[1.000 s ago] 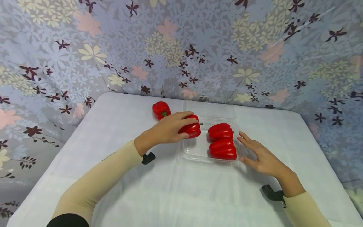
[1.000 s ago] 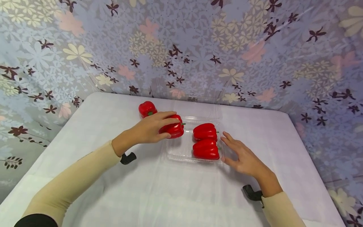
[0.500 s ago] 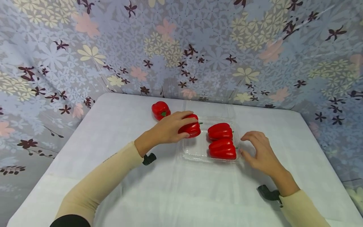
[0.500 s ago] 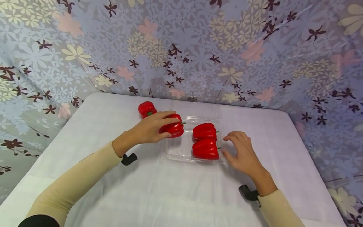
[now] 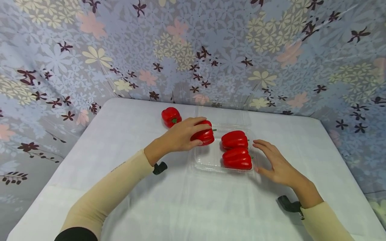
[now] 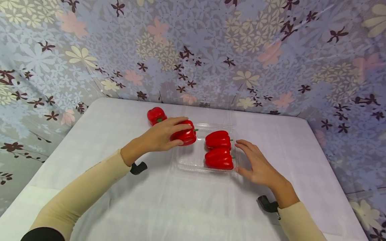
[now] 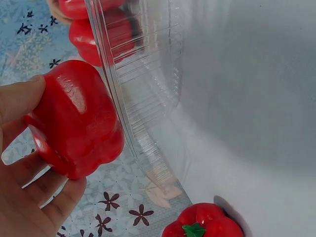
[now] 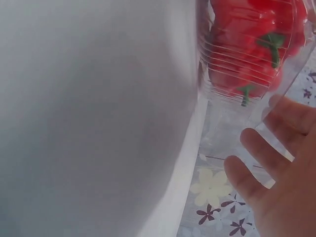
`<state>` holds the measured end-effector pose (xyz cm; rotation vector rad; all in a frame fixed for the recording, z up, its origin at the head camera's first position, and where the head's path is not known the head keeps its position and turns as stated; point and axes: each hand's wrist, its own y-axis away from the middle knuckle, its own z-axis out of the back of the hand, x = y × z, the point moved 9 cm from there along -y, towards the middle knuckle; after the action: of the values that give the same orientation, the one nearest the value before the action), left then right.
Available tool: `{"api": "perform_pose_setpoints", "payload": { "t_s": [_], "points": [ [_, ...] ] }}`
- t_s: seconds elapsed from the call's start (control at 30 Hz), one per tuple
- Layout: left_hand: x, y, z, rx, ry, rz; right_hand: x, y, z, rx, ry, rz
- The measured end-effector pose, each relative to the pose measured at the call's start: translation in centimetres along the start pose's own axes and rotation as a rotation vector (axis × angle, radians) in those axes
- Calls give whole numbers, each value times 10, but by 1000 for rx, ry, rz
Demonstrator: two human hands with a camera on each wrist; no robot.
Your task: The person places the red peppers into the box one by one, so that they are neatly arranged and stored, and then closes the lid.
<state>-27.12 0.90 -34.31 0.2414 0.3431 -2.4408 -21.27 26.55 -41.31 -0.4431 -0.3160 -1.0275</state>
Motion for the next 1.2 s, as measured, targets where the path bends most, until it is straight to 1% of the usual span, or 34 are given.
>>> {"api": "perform_pose_setpoints", "payload": {
  "t_s": [0.23,0.4,0.6,0.8,0.87,1.07,1.2],
  "points": [
    [0,-4,1,-5,8,-2,-1,-1,0,26,2,-19],
    [0,-8,0,-12,20,-3,1,-1,0,22,12,-21],
    [-1,-11,-3,6,4,-5,2,-1,-1,25,7,-31],
    [-5,-17,-4,12,-8,-32,-1,0,0,28,-3,-47],
    [-6,-19,-6,24,-4,-34,-3,0,0,32,-6,-55],
    [-9,-26,-18,84,4,-43,-4,0,-2,45,-6,-66],
    [-8,-27,-23,100,10,-36,-2,-2,-1,52,5,-59]
  ]
}}
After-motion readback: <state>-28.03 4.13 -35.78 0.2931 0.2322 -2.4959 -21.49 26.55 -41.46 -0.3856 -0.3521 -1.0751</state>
